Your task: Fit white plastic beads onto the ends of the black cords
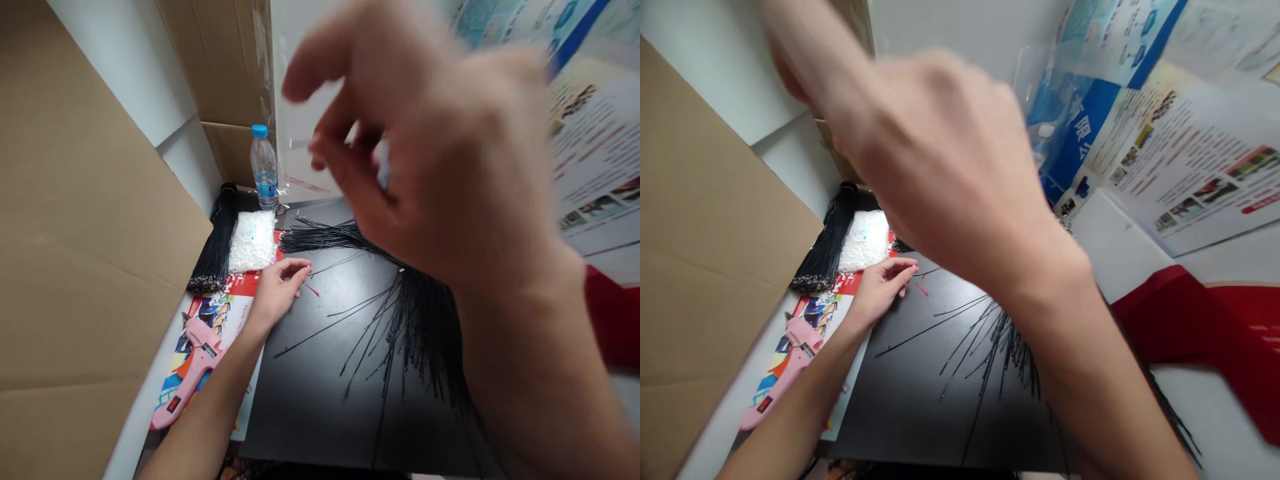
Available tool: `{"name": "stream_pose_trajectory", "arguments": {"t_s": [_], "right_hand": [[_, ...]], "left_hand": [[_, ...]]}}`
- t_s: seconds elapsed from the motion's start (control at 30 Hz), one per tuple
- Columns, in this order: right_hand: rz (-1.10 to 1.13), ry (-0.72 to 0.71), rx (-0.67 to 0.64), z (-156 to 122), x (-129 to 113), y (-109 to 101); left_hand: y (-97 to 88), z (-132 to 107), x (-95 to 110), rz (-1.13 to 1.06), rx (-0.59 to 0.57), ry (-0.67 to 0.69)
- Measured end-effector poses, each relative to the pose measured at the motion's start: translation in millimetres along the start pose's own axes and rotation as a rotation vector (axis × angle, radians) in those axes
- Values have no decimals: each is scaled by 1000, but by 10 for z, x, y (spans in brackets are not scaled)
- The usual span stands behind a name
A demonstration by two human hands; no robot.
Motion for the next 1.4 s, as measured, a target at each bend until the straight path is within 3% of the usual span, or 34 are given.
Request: {"name": "stream_pose_trajectory", "arguments": {"t_s": [0.07, 0.13, 0.2, 0.3, 0.43, 0.73, 1.4], "right_hand": [[-419, -9, -149, -174, 53, 224], [-486, -14, -243, -410, 253, 515], [-406, 40, -268, -663, 514, 780], [-116, 195, -271, -992, 846, 1093], [236, 390, -180, -1244, 1047, 1312], [455, 546, -78, -1400, 1190, 1424], [381, 486, -20, -1468, 1200, 1463]], "left_hand": [[44, -2, 2, -99, -40, -1], [83, -9, -4, -172, -54, 5], [117, -19, -16, -230, -52, 1], [156, -30, -18, -269, -54, -7], [164, -31, -9, -257, -55, -12], [183, -23, -14, -278, -68, -18], [231, -38, -120, -252, -130, -93]]}}
Point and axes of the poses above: each hand's wrist, its own z-axis towards the middle knuckle, its own y-axis out of the palm, x = y × z, the point moved 5 cm from there along z, towards the middle knuckle, and after that the axes turned 8 degrees about -x, right-handed, at the moved point
